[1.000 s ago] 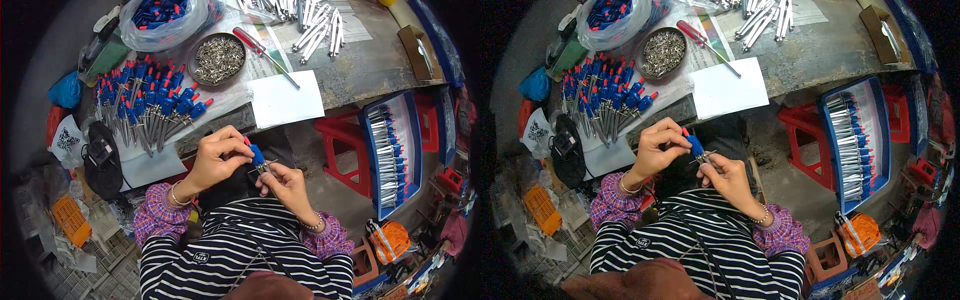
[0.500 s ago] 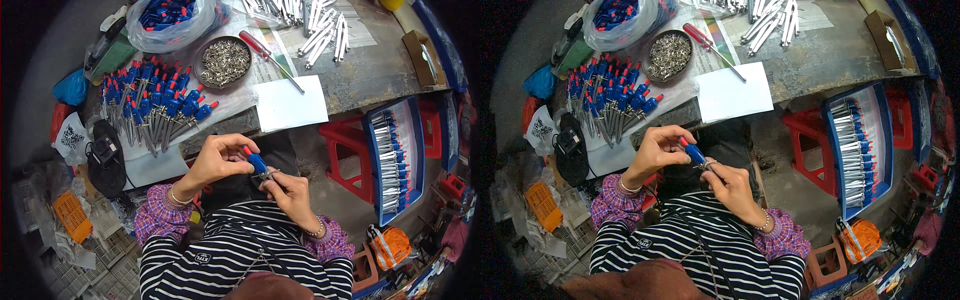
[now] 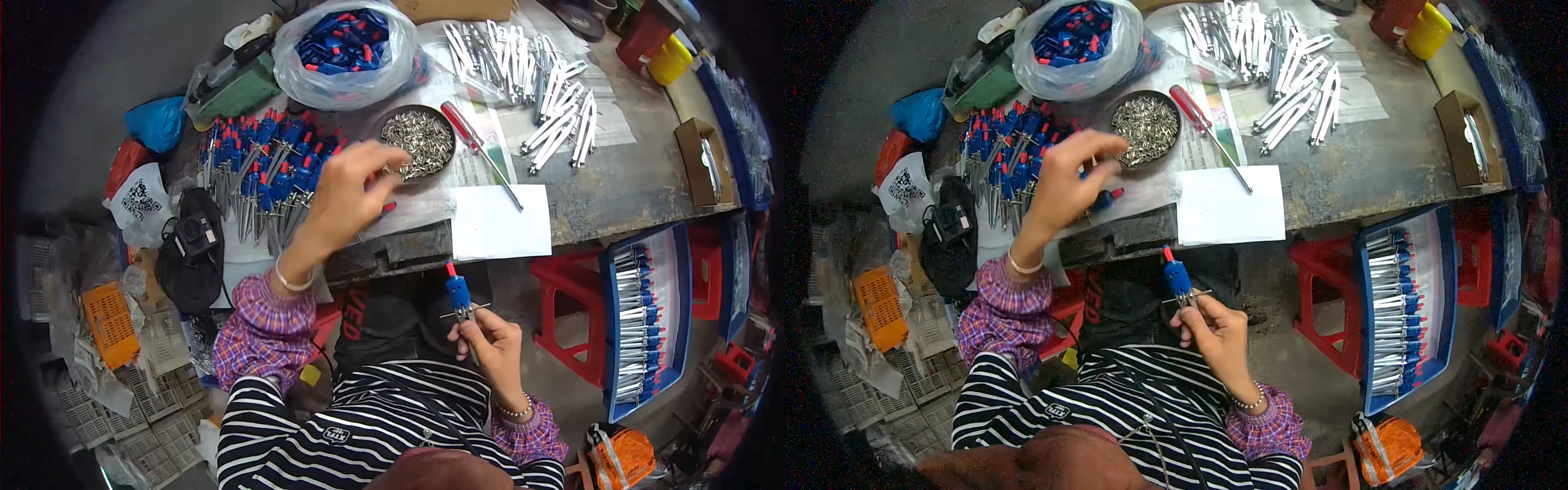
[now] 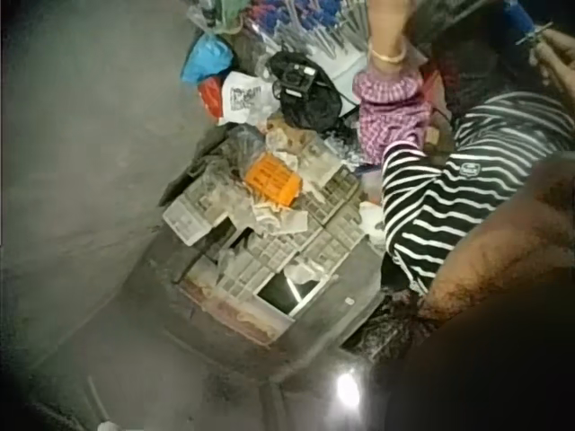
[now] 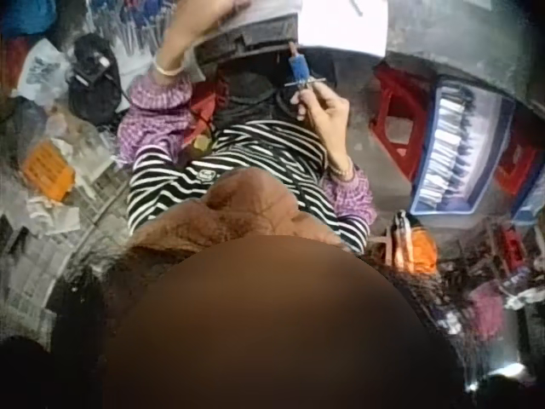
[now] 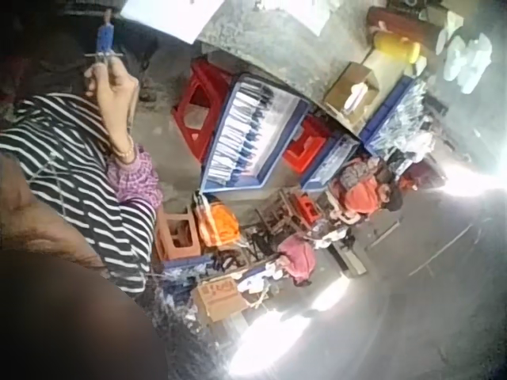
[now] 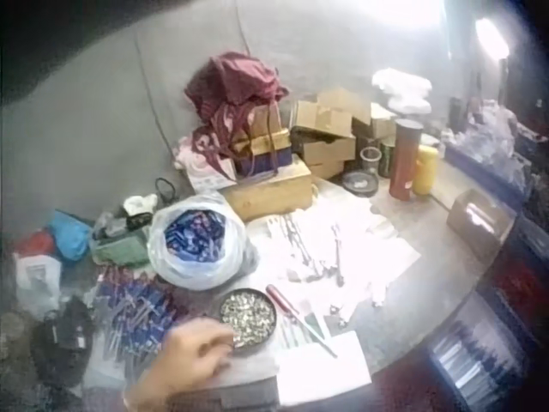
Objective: Assembling small hand tools by inserting metal bits into plastic handles.
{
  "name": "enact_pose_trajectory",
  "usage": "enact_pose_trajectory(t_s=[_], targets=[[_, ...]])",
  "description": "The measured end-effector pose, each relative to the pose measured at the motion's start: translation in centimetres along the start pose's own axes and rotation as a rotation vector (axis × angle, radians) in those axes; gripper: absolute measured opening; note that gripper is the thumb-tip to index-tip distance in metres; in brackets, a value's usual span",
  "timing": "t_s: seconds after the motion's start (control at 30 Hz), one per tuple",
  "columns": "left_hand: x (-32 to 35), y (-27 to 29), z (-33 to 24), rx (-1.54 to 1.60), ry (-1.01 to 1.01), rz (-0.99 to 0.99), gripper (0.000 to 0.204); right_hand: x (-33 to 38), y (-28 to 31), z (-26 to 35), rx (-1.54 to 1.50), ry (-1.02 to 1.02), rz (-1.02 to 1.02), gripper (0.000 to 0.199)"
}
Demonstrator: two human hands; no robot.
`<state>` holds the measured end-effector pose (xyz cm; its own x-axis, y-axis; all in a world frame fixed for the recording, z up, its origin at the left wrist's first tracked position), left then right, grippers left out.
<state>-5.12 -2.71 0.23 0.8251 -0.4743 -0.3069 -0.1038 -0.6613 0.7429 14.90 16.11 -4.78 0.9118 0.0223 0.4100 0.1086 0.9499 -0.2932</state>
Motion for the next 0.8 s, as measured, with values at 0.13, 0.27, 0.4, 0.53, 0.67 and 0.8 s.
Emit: enact_pose_trajectory(t_s=[0.13,0.27,0.4,0.53,0.67,0.8], targets=[[-1.9,-1.1,3.2,-0.287,-0.101,-0.039,0.021,0.0,0.0,-0.7,0.013,-0.023,0.07,0.017],[-2.2,-1.9,4.0,-0.252,-0.075,-0.042,0.018,0.0,0.1,-1.6,0.005,-0.058,0.093,0.014],[-2.4,-1.8,4.0,-0.175,-0.021,-0.039,0.012,-0.1,0.4,-2.3,-0.001,-0.082,0.102,0.014],[-2.6,-1.1,3.1,-0.041,0.076,-0.055,0.01,-0.2,0.4,-2.1,0.014,-0.095,0.084,0.014],[-2.4,-0.7,3.1,0.144,0.147,-0.063,0.012,-0.3,0.2,-1.9,-0.034,-0.079,0.03,0.013],[-1.7,-0.7,3.3,0.276,0.164,-0.099,0.01,-0.7,0.3,-1.5,-0.007,-0.089,0.055,0.014]])
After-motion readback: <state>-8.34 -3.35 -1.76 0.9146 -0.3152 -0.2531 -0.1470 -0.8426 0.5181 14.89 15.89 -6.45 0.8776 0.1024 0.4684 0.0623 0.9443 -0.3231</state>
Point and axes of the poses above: each hand's wrist, its own x-axis away from the middle knuckle, its own y-axis out of the back of the hand, z = x × y, the point moved 1 cm from there along -x, towards the middle knuckle, and after that the axes turned 2 degrees about -z, right-handed, at the moved point
